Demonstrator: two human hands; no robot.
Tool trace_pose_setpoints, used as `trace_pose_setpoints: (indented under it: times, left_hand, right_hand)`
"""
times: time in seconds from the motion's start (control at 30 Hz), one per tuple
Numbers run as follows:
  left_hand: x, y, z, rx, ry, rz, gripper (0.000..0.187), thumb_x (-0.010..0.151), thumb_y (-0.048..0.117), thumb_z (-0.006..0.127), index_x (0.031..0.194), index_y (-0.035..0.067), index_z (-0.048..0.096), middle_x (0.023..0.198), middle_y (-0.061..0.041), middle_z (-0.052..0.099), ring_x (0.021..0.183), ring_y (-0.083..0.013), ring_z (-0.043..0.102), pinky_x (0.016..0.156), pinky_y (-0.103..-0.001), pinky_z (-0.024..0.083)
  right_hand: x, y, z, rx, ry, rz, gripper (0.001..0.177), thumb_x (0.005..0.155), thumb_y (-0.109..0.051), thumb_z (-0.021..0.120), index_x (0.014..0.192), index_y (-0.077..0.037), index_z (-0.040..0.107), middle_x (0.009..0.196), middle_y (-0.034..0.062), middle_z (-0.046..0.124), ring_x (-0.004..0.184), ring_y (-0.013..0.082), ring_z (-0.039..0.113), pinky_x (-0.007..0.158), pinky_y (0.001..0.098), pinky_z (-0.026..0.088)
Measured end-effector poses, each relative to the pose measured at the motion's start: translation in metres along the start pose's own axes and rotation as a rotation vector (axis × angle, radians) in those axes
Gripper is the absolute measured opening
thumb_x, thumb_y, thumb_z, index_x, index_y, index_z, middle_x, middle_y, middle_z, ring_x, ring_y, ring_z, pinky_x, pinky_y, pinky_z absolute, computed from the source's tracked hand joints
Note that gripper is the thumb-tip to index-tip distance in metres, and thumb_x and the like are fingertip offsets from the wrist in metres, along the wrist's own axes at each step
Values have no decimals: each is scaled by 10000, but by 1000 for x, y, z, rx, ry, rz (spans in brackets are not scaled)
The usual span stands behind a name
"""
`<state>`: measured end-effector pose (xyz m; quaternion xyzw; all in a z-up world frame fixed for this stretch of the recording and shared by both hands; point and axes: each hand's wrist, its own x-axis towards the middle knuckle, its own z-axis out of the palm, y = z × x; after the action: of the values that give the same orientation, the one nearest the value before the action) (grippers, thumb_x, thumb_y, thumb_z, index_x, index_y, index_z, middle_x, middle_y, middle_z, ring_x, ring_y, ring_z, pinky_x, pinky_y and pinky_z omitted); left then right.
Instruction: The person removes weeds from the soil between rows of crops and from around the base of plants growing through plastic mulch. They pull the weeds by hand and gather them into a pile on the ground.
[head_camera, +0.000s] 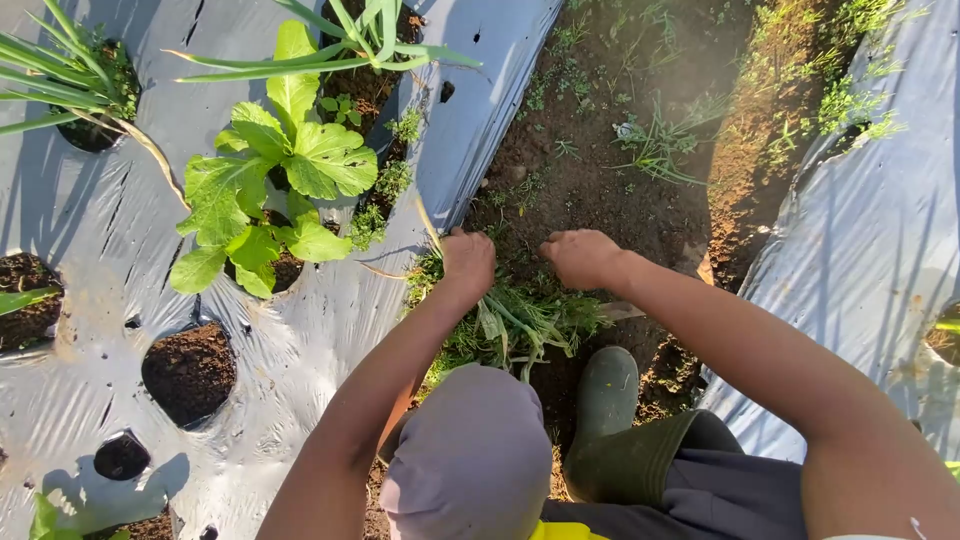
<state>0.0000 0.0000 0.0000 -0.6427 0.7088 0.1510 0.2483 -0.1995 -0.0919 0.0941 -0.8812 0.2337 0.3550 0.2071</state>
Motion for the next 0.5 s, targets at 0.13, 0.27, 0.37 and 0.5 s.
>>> trace_pose_setpoints:
  times: [0.13,0.27,0.37,0.5]
  left_hand:
    - [-33,-1,-9,-105,-20,-42,246,1027,281,693,1029,41,750,984,-196,758,1097,-379,726,662,-427,587]
    - [-52,-3,-29,-309,-11,-42,247,1007,254,712,1072,29,789,1098,-266,753,1215,-483,679,755,-548,649]
    - [-67,9,-29,-335,0,-50,282,973,318,751,1135,93,802,1131,-219,742,1170,-448,688,778,-540,655]
    - [-80,33,-33,-330,20,-23,363,966,452,782,1170,153,802,1221,-185,699,1196,-423,665,832,-488,635]
  right_hand:
    - [13,16,0,50,94,-24,439,1156,-179,502,1546,-10,614,1505,267,652,1390,446,677,1105,595,645]
    - [45,21,8,399,252,-63,357,1159,-177,540,1411,-4,724,1363,263,745,1347,481,680,1067,681,640]
    - [73,12,19,571,289,-80,385,1186,-229,524,1418,14,712,1281,278,773,1208,486,753,938,686,692]
    - [83,-6,3,540,213,55,583,1196,-423,481,1461,65,660,1266,305,769,1119,467,788,809,597,742]
